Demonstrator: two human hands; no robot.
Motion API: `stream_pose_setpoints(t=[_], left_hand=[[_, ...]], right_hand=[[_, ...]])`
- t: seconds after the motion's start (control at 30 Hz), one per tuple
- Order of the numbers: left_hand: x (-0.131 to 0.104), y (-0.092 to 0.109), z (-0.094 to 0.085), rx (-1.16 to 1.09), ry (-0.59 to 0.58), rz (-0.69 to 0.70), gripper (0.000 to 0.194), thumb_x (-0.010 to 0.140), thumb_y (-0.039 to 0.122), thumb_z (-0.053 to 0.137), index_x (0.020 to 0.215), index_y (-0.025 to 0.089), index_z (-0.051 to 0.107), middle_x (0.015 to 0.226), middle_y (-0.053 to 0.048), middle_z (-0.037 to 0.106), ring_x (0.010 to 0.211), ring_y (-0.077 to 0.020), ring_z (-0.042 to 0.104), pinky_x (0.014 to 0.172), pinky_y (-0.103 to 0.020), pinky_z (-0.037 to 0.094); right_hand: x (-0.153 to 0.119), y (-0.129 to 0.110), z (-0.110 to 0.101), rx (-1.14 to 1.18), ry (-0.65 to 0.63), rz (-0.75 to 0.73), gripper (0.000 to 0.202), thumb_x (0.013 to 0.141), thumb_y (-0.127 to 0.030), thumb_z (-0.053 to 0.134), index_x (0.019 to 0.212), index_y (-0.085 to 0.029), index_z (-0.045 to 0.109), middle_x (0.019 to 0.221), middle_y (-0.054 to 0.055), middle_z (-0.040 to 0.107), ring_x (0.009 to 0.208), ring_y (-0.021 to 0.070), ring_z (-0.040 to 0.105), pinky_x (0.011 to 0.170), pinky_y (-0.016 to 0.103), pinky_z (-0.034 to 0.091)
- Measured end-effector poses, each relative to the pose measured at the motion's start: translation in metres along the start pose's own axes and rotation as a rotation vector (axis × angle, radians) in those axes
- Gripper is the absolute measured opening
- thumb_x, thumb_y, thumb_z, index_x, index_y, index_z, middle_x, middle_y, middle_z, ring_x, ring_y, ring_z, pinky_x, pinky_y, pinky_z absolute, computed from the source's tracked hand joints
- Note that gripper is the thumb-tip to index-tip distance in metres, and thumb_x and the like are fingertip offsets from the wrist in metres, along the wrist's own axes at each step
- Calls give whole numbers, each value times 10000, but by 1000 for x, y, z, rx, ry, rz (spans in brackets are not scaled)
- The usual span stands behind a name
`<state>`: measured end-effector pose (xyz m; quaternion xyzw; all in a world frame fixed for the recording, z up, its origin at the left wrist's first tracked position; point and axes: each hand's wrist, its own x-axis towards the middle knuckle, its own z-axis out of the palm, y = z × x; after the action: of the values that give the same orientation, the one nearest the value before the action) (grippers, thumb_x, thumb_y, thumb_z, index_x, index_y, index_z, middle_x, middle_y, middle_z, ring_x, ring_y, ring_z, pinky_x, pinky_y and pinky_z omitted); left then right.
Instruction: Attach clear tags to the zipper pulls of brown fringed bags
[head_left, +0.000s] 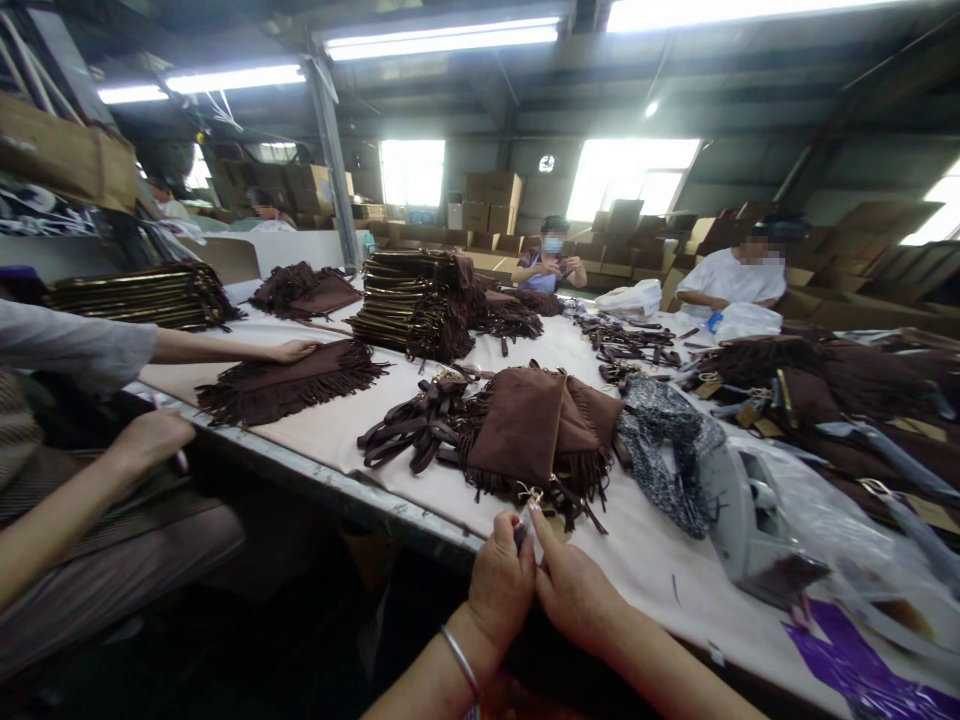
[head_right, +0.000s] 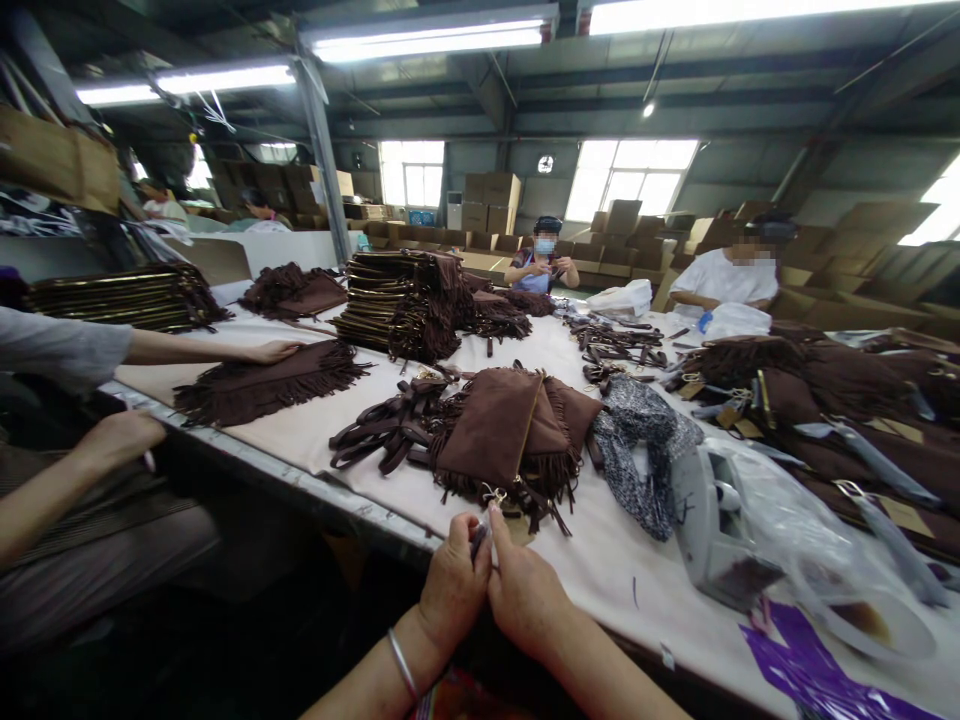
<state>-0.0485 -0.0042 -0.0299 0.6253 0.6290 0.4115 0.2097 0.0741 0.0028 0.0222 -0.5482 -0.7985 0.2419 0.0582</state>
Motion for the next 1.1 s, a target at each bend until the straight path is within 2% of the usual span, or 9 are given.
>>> stream_pose_setpoints(t=[0.33, 0.6, 0.77, 0.9, 1.03, 1.1], left_hand=[[1, 2, -1, -17, -33, -35, 232, 935, 344, 412, 1058, 182, 523, 951, -123, 702, 852, -265, 690, 731, -356, 525], [5, 2, -4, -173, 13, 54, 242, 926, 236, 416, 1055, 195, 617, 1040, -98, 685, 979, -221, 633, 908, -340, 468], [6, 9, -7, -253, -33, -4, 212, 919, 236, 431, 888, 203, 638, 899, -58, 694, 836, -190, 629, 787, -289, 460], [6, 9, -5, -283, -66, -86, 214, 902, 239, 444, 831, 198, 641, 802, -35, 683, 739, -169, 608, 700, -262, 433], [10, 4, -3, -278, -87, -147, 215, 884, 253, 464, 878, 186, 668, 796, -38, 689, 732, -168, 606, 680, -256, 422], [12, 5, -2, -288, -94, -161, 225, 882, 265, 467, 893, 182, 676, 781, -36, 688, 720, -168, 603, 676, -256, 422]], right_hand=[[1, 6, 6, -14, 6, 4, 751, 832, -169, 397, 1525, -65, 127, 1059, 208, 711, 965, 311, 681, 815, 394, 487], [-9, 4, 8, -80, 37, -2, 716, 868, -174, 379, 1522, -42, 122, 1006, 201, 728, 887, 309, 699, 771, 392, 501], [-26, -3, 16, -234, 18, 77, 632, 888, -142, 352, 1502, -43, 236, 948, 203, 740, 827, 326, 714, 732, 402, 512], [-34, 6, 19, -216, -8, 55, 581, 867, -146, 399, 1442, -67, 394, 1020, 202, 731, 889, 330, 705, 766, 403, 518], [-28, 25, 8, 60, 158, 5, 396, 902, -279, 418, 1197, -142, 646, 1085, 151, 722, 1020, 294, 664, 895, 385, 482], [-18, 32, 1, 307, 240, 49, 367, 902, -380, 439, 1052, -161, 691, 983, 120, 737, 946, 256, 670, 841, 347, 497]])
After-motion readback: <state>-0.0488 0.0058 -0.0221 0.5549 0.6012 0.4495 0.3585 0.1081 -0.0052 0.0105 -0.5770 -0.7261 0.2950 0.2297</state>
